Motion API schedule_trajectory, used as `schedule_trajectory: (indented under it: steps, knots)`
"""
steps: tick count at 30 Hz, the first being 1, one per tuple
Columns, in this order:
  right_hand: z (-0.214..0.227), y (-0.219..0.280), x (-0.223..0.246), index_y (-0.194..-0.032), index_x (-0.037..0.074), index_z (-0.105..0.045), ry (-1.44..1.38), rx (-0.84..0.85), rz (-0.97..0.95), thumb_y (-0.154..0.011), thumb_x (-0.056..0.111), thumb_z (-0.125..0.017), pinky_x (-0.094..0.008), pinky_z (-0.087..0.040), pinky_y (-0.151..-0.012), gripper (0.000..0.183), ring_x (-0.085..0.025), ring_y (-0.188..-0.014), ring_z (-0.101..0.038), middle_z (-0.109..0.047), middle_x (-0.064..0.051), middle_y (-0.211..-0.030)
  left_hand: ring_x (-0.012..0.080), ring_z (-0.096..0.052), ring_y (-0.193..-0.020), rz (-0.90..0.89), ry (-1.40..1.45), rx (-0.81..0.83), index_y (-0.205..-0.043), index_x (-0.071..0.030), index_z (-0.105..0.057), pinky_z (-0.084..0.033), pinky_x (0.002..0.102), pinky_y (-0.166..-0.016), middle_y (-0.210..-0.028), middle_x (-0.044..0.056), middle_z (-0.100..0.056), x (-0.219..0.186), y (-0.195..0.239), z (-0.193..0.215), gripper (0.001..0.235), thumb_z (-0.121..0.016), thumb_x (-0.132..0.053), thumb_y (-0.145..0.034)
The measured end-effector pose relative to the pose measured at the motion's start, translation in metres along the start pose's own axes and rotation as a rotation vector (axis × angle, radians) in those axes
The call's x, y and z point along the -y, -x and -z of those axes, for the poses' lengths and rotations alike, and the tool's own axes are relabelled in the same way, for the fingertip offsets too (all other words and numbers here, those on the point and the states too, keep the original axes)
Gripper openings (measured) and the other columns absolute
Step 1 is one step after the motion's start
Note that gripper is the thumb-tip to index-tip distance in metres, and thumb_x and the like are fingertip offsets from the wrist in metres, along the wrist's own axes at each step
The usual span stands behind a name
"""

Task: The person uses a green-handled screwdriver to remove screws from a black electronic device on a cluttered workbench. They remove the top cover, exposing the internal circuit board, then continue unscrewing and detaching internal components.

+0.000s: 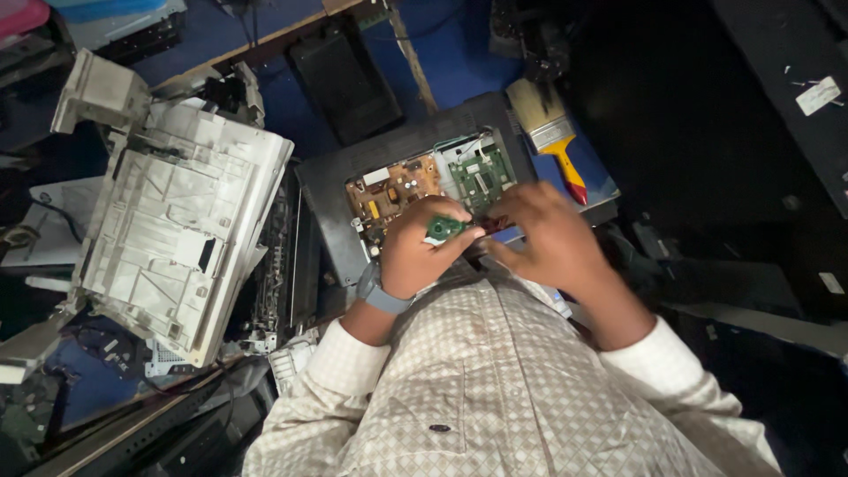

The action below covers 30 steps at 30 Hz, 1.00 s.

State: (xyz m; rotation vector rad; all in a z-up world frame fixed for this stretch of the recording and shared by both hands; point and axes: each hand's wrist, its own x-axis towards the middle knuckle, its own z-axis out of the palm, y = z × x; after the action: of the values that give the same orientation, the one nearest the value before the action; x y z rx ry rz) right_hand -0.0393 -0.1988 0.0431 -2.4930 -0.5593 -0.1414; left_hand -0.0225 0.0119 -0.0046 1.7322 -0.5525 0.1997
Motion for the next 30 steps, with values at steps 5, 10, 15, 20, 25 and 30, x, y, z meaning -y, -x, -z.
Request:
schedule_trajectory:
  steps: [5,10,15,20,25,30]
  knots:
    - [-0.044,0.009,-0.017,-0.102,0.01,-0.072,-0.012,-0.073,0.001,-0.074,0.022,-0.085,-0.042,-0.047,-0.086,0.033,-0.03,-0.099,-0.06,-0.067,-0.007,-0.104,0.0234,-0.074,-0.093,0.004,0.007,-0.015,-0.098,-0.006,-0.064,-0.059,0.033,-0.083,-0.101,0.009,-0.073,0.002,0.008,0.002,0.029,-0.089,-0.008,-0.084]
    - [-0.058,0.013,-0.022,-0.106,0.012,-0.071,0.063,-0.136,0.0,-0.071,0.023,-0.085,-0.042,-0.042,-0.082,0.039,-0.029,-0.097,-0.057,-0.064,-0.005,-0.103,0.0213,-0.074,-0.096,0.018,0.12,-0.037,-0.1,-0.005,-0.06,-0.06,0.033,-0.085,-0.102,0.01,-0.073,0.004,0.012,0.002,0.032,-0.088,-0.003,-0.084]
    - [-0.06,0.018,-0.02,-0.105,0.014,-0.071,0.106,-0.161,0.056,-0.073,0.028,-0.088,-0.043,-0.037,-0.079,0.039,-0.027,-0.092,-0.055,-0.059,-0.003,-0.098,0.0206,-0.075,-0.095,-0.026,0.144,-0.073,-0.103,-0.006,-0.056,-0.061,0.032,-0.083,-0.101,0.011,-0.073,0.007,0.015,0.004,0.037,-0.088,-0.001,-0.084]
    - [-0.057,0.018,-0.018,-0.108,0.01,-0.07,0.102,-0.177,0.082,-0.076,0.029,-0.089,-0.041,-0.037,-0.08,0.041,-0.026,-0.091,-0.057,-0.063,-0.004,-0.101,0.0211,-0.075,-0.092,-0.034,0.157,-0.078,-0.104,-0.005,-0.056,-0.061,0.032,-0.08,-0.099,0.012,-0.073,0.006,0.019,0.009,0.039,-0.088,0.001,-0.083]
    - [-0.056,0.021,-0.018,-0.108,0.009,-0.071,-0.005,-0.189,0.105,-0.081,0.03,-0.088,-0.039,-0.039,-0.085,0.038,-0.021,-0.094,-0.063,-0.071,-0.002,-0.106,0.0224,-0.074,-0.095,-0.008,0.279,-0.109,-0.105,-0.005,-0.054,-0.062,0.034,-0.084,-0.1,0.013,-0.072,0.005,0.027,0.012,0.038,-0.085,0.005,-0.085]
    - [-0.057,0.022,-0.02,-0.099,0.012,-0.075,-0.016,-0.169,0.129,-0.083,0.027,-0.085,-0.039,-0.037,-0.085,0.024,-0.019,-0.093,-0.064,-0.073,0.0,-0.101,0.0226,-0.074,-0.095,0.044,0.267,-0.135,-0.105,-0.005,-0.055,-0.061,0.035,-0.083,-0.101,0.015,-0.072,0.004,0.035,0.014,0.038,-0.084,0.008,-0.085]
